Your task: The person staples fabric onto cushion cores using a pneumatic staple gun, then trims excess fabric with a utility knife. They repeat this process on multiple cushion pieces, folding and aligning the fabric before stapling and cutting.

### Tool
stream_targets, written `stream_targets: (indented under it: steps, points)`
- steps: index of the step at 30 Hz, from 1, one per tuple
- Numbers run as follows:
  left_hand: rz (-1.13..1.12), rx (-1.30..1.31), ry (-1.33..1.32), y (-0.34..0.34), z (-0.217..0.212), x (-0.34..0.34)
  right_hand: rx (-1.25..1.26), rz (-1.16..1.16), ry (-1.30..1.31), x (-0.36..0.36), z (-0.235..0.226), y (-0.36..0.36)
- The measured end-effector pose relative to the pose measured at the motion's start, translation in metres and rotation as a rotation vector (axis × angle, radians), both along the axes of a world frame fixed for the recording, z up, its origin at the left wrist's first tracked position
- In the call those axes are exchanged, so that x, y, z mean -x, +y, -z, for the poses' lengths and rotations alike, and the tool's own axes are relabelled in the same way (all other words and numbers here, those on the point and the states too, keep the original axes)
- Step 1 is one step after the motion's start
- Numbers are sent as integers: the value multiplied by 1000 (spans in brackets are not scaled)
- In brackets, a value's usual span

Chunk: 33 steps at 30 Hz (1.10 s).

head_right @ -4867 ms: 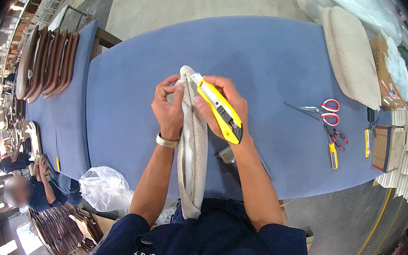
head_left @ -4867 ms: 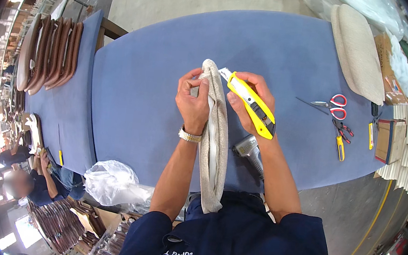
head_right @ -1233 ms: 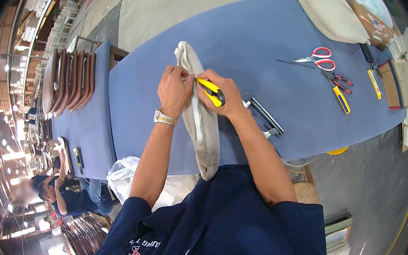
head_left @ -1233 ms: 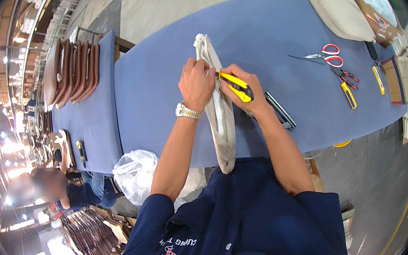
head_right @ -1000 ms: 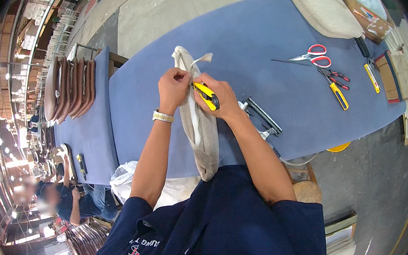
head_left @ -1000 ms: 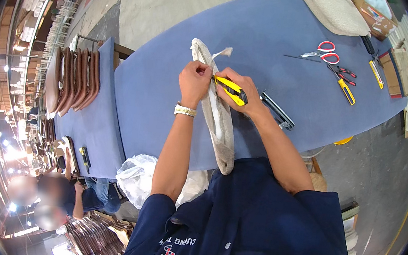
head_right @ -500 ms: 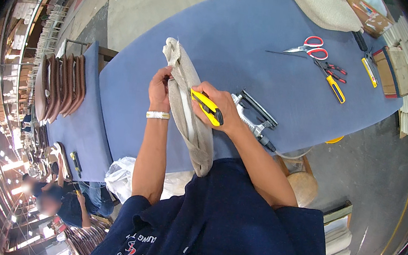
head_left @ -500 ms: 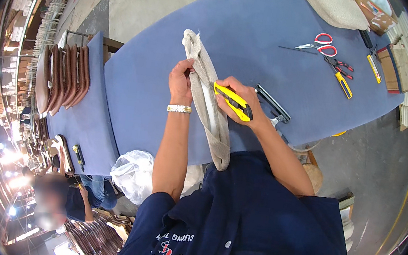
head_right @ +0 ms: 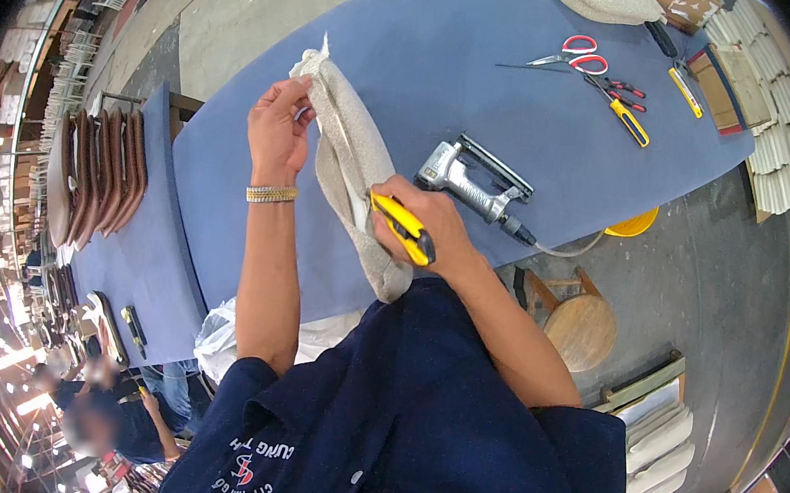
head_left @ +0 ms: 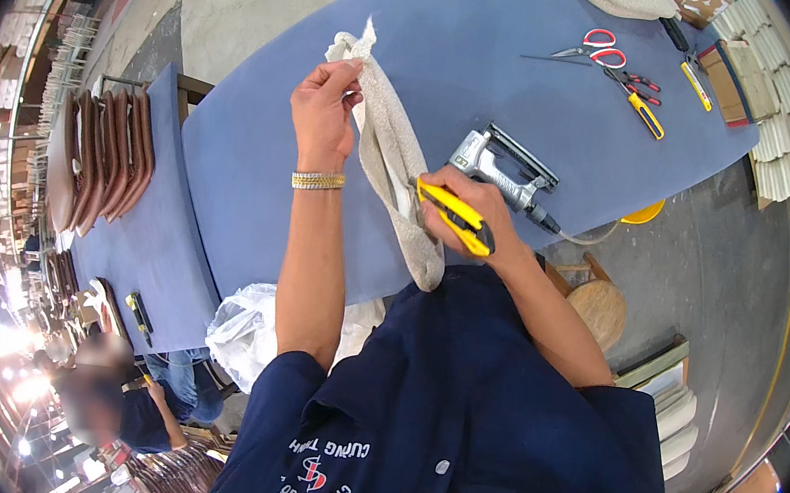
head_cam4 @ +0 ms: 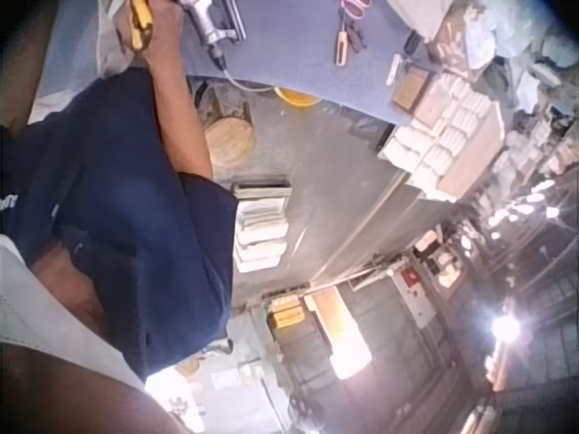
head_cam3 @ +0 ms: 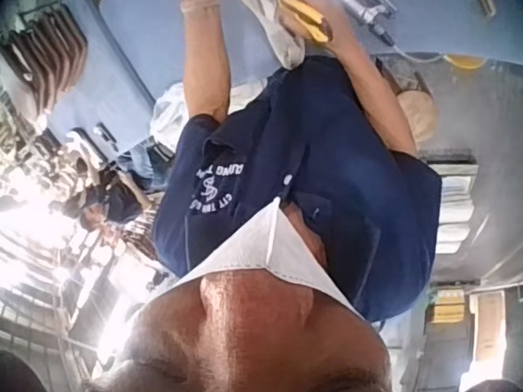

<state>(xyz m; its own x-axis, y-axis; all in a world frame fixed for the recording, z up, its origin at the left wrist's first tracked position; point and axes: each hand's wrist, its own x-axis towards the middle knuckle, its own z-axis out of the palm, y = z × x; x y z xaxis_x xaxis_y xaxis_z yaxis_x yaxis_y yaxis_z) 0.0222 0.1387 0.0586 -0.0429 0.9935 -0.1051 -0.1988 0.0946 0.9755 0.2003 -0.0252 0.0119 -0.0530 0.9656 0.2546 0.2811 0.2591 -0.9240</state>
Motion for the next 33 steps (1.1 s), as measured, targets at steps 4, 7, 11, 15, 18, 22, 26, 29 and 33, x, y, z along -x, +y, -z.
stream_targets:
  steps: [4, 7, 11, 15, 18, 22, 26, 29, 33]
  points:
    - [-11, -258, 795, -26, 18, 18, -2, 30, 12, 9, -8, -11]
    - [93, -277, 1013, -94, 8, 8, 12, 77, 5, 18, -2, -20]
    - [207, -139, 1162, -126, 17, 15, -12, 46, 8, 28, 1, -22]
    - [244, -139, 1215, -123, 14, 19, 0, 36, -17, 33, -4, -25]
    - [269, -150, 1226, -114, 24, 24, -21, 40, -7, 37, -4, -23]
    - [293, -65, 909, -107, 29, 32, -41, 59, -35, 39, -3, -23]
    - [260, 130, 409, -105, 45, 46, -48, 57, -75, 36, -4, -26]
    - [123, -107, 689, -114, 28, 35, -8, 41, -96, 33, -6, -26]
    - [87, -454, 968, -108, 14, 25, 19, 26, -106, 34, -4, -27]
